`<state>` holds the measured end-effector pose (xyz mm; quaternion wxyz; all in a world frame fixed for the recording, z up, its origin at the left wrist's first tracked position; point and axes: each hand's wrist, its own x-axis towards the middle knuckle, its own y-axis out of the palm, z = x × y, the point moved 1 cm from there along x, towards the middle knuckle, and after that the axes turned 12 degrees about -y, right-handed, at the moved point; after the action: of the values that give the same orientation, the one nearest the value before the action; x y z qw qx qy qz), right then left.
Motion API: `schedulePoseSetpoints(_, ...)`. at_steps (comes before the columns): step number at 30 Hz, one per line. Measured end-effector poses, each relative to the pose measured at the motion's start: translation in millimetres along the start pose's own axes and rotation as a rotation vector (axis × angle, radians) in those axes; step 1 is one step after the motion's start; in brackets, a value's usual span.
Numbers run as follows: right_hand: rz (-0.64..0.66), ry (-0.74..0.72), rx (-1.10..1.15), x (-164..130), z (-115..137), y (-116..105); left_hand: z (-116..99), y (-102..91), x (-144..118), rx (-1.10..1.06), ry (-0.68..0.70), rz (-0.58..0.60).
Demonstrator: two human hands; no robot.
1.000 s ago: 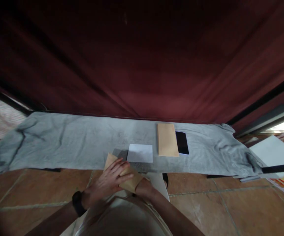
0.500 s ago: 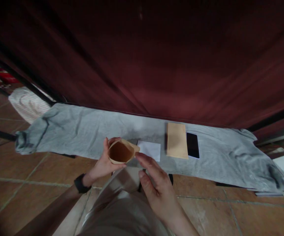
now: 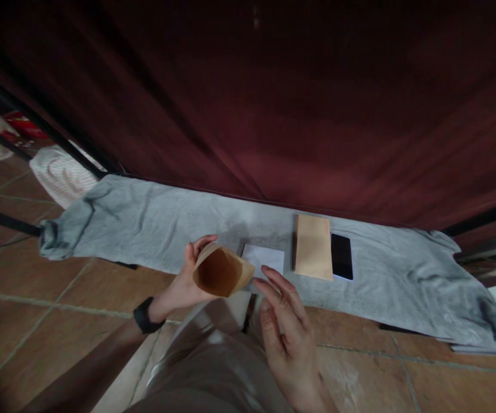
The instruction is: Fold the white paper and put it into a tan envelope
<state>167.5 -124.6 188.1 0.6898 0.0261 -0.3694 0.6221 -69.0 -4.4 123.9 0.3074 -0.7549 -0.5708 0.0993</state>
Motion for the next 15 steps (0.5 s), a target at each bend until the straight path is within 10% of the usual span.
schedulePoseSetpoints(10, 0.11, 0.367, 0.172, 10.5, -49.2, 19.2, 3.5, 9.0, -9.8, 0.387, 0.481, 0.081)
schedulePoseSetpoints(15, 0.119, 0.369, 0.001, 1.2, -72.0, 30.1, -8.4, 16.9, -12.0, 0.574, 0.506, 0.197)
